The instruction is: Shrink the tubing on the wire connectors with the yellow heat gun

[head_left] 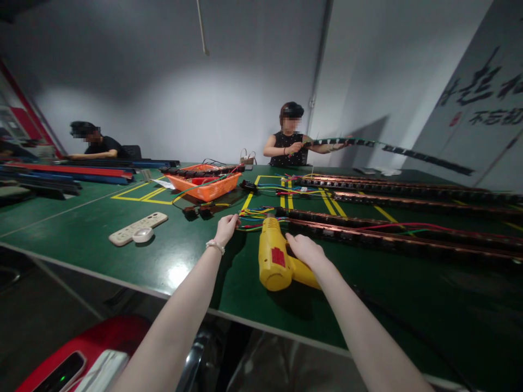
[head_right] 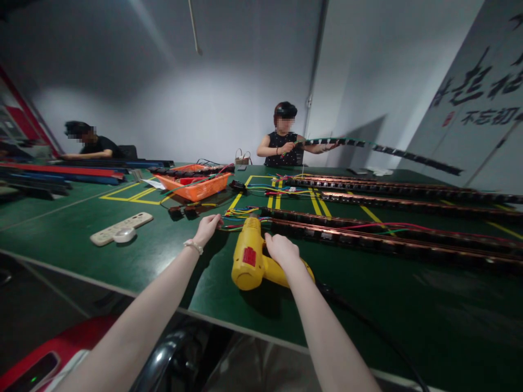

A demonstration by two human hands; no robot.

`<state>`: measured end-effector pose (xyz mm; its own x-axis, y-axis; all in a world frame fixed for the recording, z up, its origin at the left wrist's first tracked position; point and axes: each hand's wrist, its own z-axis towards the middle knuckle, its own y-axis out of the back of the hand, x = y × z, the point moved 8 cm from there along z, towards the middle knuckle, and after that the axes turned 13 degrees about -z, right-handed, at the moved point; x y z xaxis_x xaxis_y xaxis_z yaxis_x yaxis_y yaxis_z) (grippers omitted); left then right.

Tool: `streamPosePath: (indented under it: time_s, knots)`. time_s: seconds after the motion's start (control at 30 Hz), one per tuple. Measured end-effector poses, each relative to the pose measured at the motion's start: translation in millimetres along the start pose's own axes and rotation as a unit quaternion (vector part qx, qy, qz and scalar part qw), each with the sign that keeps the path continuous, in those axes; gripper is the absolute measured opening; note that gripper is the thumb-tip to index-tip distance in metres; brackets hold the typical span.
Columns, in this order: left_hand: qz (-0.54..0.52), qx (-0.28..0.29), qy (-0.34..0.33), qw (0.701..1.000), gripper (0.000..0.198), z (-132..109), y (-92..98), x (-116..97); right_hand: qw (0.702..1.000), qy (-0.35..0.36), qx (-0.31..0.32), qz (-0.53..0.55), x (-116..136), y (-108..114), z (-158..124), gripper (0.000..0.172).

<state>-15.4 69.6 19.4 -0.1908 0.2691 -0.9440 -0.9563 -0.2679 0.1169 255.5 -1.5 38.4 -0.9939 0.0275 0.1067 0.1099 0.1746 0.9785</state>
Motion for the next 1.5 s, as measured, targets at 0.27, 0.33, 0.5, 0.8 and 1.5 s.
streamPosePath:
  time_s: [0.27, 0.33, 0.5, 0.8, 1.5]
  knots:
    - [0.021, -0.004, -0.01, 1.0, 0.039, -1, 0.6, -3, 1.0, -0.02, 0.001, -0.009, -23, 3, -1, 0.038]
    - [0.025, -0.007, -0.009, 1.0, 0.039, -2, 0.6, -4, 1.0, -0.016, 0.0, -0.013, -21, 4, -2, 0.038]
    - [0.009, -0.017, 0.007, 1.0, 0.04, -1, 0.7, -1, 1.0, 0.005, -0.003, -0.021, -7, 4, -3, 0.036]
    - [0.038, -0.031, 0.014, 0.999, 0.04, -1, 2.7, -2, 0.998, 0.059, -0.017, -0.027, 67, -6, -16, 0.035]
    - [0.072, -0.004, -0.004, 0.997, 0.039, -2, -0.1, -2, 0.998, 0.06, -0.007, 0.006, 60, -11, -6, 0.036]
